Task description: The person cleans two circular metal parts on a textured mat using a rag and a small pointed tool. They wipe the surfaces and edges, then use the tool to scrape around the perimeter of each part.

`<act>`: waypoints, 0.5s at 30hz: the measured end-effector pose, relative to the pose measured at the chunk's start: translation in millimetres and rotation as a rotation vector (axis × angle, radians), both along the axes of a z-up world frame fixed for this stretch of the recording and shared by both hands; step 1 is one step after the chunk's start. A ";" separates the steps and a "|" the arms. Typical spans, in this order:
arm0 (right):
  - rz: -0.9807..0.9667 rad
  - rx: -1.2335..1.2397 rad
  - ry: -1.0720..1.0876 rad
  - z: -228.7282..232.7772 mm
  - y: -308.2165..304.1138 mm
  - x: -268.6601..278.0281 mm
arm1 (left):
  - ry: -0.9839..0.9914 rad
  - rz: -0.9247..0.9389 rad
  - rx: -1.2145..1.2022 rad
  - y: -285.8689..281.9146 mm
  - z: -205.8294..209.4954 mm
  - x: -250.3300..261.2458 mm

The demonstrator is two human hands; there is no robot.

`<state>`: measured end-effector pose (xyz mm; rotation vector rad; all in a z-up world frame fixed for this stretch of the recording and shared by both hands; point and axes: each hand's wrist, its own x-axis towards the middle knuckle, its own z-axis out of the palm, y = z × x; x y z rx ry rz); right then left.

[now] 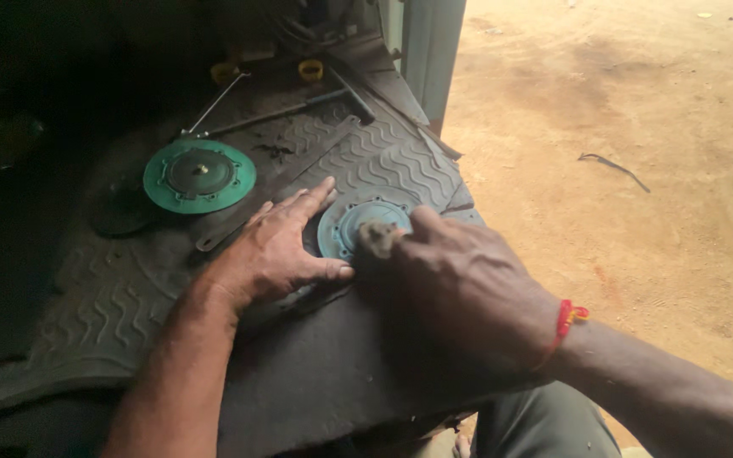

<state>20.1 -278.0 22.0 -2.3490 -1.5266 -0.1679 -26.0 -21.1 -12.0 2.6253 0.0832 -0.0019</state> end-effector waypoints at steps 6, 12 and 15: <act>0.205 0.082 0.082 3.7 -6.0 -12.9 | 0.016 0.029 -0.011 -1.2 -0.6 1.2; 0.339 0.302 0.275 -6.9 -13.2 -6.9 | -0.014 0.011 -0.010 -9.3 8.6 -4.7; 0.279 0.545 0.256 -2.5 5.2 2.0 | -0.041 0.046 -0.080 -9.3 19.6 -8.6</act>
